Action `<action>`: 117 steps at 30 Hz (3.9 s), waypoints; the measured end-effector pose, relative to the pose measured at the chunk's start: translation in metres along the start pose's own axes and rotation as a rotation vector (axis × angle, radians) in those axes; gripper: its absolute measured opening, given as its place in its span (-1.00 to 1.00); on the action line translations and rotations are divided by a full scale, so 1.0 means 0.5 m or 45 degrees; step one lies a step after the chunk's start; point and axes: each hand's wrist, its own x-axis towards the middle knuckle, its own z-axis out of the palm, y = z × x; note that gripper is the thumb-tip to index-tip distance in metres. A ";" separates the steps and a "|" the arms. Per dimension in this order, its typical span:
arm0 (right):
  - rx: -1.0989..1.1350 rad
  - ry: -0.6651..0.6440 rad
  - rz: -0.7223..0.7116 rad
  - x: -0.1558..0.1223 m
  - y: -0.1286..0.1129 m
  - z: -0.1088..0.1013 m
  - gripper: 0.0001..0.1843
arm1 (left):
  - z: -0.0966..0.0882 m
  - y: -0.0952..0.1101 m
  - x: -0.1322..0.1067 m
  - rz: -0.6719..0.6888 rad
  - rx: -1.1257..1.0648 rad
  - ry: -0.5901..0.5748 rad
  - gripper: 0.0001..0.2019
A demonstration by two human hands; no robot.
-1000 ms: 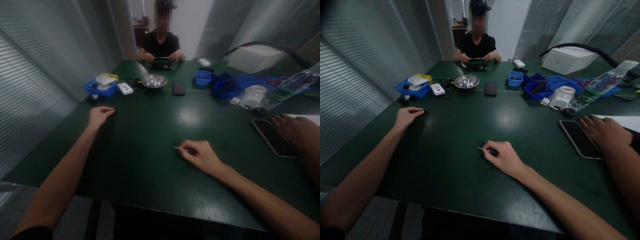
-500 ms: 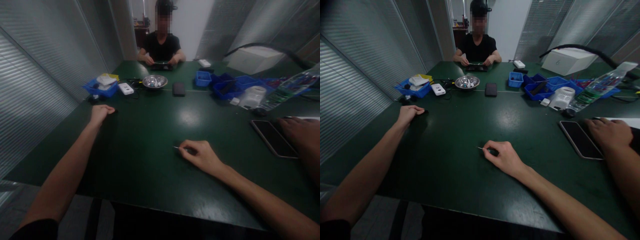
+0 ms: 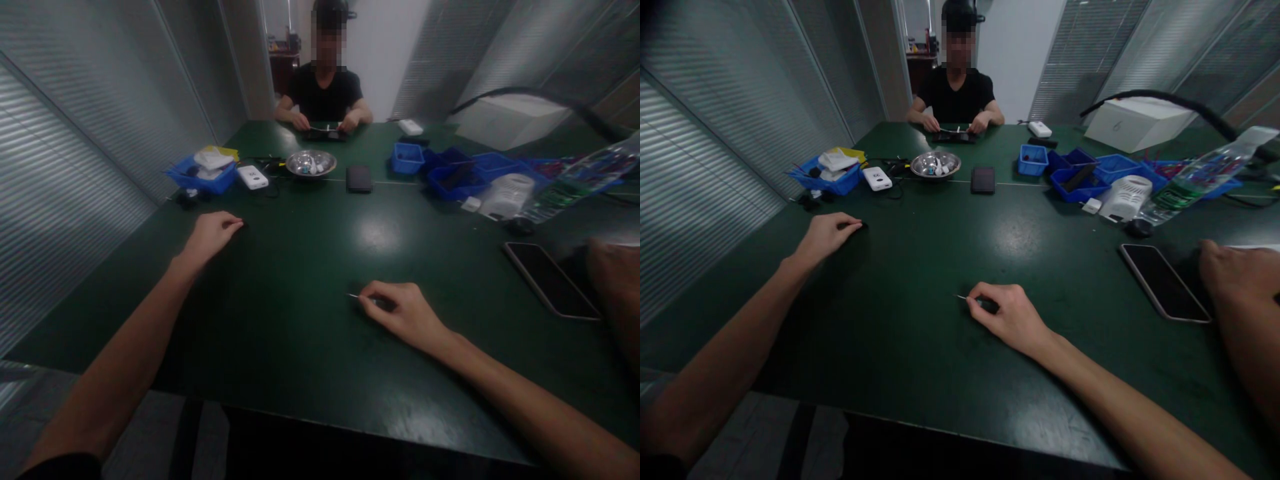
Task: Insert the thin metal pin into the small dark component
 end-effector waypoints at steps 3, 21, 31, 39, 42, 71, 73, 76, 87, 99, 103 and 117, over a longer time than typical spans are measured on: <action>0.006 0.007 -0.002 -0.001 0.002 0.001 -0.76 | 0.026 0.091 -0.021 0.341 0.022 -0.193 -0.71; -0.024 -0.016 -0.042 0.000 0.010 0.003 -0.80 | 0.145 0.367 -0.176 0.823 -0.574 -0.497 -0.85; -0.038 -0.055 -0.069 0.002 0.010 0.005 -0.82 | 0.139 0.374 -0.173 0.744 -0.546 -0.574 -0.88; -0.023 -0.022 -0.081 0.006 0.009 0.013 -0.83 | 0.143 0.374 -0.173 0.753 -0.567 -0.582 -0.88; -0.019 -0.005 -0.114 0.010 0.004 0.024 -0.84 | 0.141 0.376 -0.173 0.775 -0.556 -0.613 -0.86; 0.057 0.012 -0.101 -0.002 0.000 0.007 -0.73 | -0.003 -0.005 0.003 -0.029 0.008 -0.158 -0.65; 0.044 0.013 -0.100 -0.002 -0.001 0.006 -0.73 | -0.012 -0.033 0.006 -0.100 0.007 -0.134 -0.63; 0.041 0.003 -0.089 -0.002 -0.004 0.004 -0.74 | -0.024 -0.049 0.008 -0.151 -0.039 -0.182 -0.57; 0.041 0.005 -0.086 -0.002 0.002 0.006 -0.72 | -0.040 -0.102 0.013 -0.356 0.126 -0.239 -0.75; 0.032 -0.007 -0.086 -0.001 -0.003 0.005 -0.73 | -0.056 0.007 -0.015 -0.304 0.029 -0.012 -0.77; 0.021 -0.002 -0.097 -0.001 -0.001 0.006 -0.72 | -0.040 0.004 -0.008 -0.274 -0.026 0.071 -0.74; 0.031 -0.020 -0.095 -0.003 -0.001 0.006 -0.74 | 0.015 0.000 -0.001 -0.286 0.019 0.143 -0.69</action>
